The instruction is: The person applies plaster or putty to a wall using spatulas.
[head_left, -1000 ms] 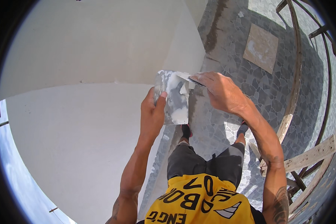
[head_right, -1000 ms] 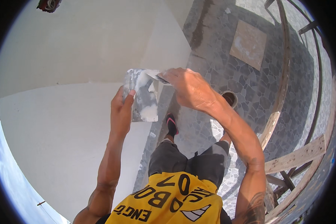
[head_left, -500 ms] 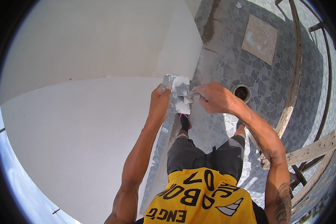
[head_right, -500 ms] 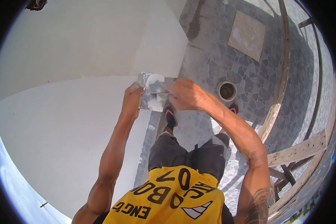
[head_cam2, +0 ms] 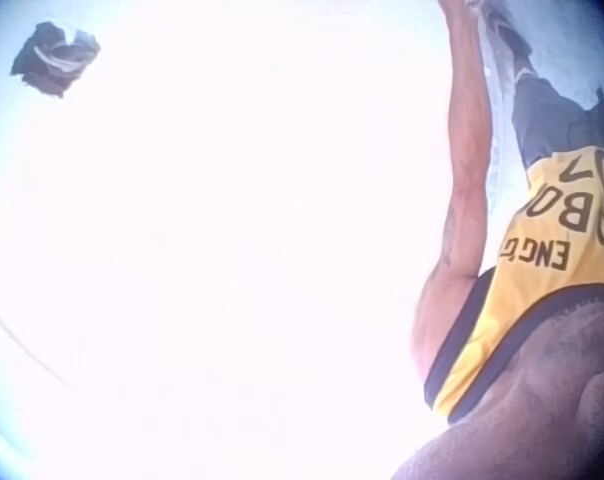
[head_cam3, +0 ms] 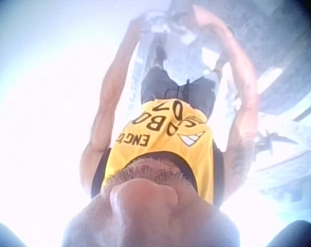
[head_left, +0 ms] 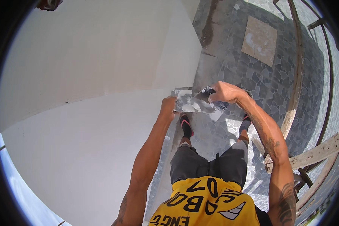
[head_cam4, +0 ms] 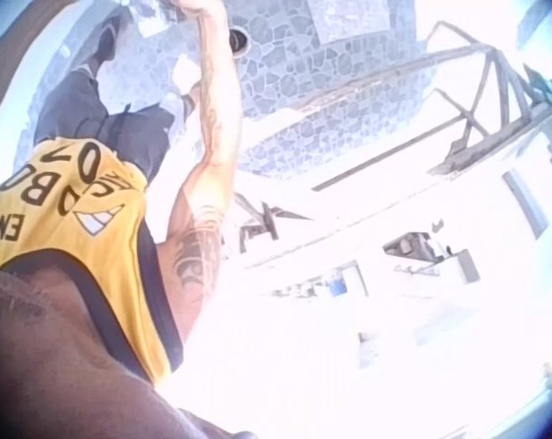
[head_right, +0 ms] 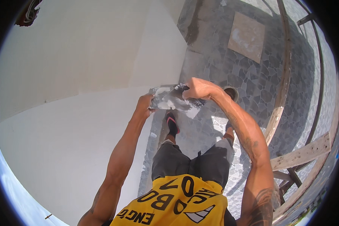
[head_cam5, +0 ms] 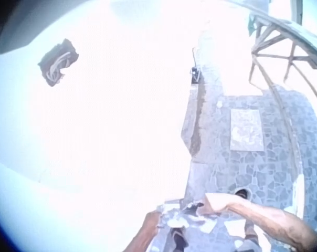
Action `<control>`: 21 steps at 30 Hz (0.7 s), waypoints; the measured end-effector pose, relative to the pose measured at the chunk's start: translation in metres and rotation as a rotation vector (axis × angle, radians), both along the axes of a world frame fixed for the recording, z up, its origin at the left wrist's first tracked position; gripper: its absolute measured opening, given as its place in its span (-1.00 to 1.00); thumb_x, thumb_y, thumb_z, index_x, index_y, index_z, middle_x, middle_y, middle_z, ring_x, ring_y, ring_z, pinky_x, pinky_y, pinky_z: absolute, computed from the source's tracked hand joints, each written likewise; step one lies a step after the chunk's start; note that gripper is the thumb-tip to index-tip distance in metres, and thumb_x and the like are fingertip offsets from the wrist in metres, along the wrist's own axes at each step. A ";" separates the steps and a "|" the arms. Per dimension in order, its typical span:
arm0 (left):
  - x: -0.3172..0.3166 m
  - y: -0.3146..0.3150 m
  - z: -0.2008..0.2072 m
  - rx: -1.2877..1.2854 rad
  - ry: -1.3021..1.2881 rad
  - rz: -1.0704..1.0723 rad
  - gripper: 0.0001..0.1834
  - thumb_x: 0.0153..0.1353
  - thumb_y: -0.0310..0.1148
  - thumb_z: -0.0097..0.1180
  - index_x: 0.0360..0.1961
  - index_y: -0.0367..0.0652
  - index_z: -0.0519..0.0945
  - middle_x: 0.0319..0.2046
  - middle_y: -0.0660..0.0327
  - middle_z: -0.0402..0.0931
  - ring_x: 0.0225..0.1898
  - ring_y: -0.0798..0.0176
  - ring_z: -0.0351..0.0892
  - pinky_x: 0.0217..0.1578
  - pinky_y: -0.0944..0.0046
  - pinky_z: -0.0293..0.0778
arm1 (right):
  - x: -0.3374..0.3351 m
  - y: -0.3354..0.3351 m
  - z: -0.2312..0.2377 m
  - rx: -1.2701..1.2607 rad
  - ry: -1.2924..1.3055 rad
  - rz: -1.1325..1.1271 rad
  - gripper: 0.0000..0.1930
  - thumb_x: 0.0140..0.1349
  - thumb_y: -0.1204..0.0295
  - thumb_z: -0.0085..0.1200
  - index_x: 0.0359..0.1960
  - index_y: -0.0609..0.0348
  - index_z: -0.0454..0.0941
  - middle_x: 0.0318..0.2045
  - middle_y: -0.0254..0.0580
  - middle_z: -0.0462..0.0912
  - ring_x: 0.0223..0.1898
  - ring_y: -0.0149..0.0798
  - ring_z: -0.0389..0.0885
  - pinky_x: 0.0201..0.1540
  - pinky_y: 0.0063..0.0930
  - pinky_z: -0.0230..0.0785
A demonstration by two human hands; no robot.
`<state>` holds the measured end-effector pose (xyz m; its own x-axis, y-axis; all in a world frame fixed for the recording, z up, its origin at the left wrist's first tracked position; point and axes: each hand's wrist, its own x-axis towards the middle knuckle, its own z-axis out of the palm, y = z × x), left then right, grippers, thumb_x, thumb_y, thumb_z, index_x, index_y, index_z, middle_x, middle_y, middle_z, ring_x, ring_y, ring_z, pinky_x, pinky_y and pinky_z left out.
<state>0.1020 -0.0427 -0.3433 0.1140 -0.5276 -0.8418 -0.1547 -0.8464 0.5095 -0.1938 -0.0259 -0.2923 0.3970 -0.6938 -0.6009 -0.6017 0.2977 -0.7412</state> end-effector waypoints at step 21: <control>0.100 0.093 0.004 0.047 0.164 0.147 -0.67 0.50 -0.39 -0.04 0.20 -0.30 0.47 -0.05 0.18 0.63 -0.10 0.31 0.67 -0.05 0.28 0.61 | 0.041 -0.234 -0.088 -0.951 -0.287 -0.950 -0.49 0.28 0.54 -0.11 0.28 0.09 0.54 0.06 0.06 0.69 0.06 0.07 0.65 0.18 -0.23 0.47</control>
<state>0.2016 0.0504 -0.3391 0.0459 -0.4753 -0.8786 0.0540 -0.8771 0.4773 -0.1529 -0.2603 -0.3807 -0.4292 -0.8600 0.2760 -0.2461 -0.1826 -0.9519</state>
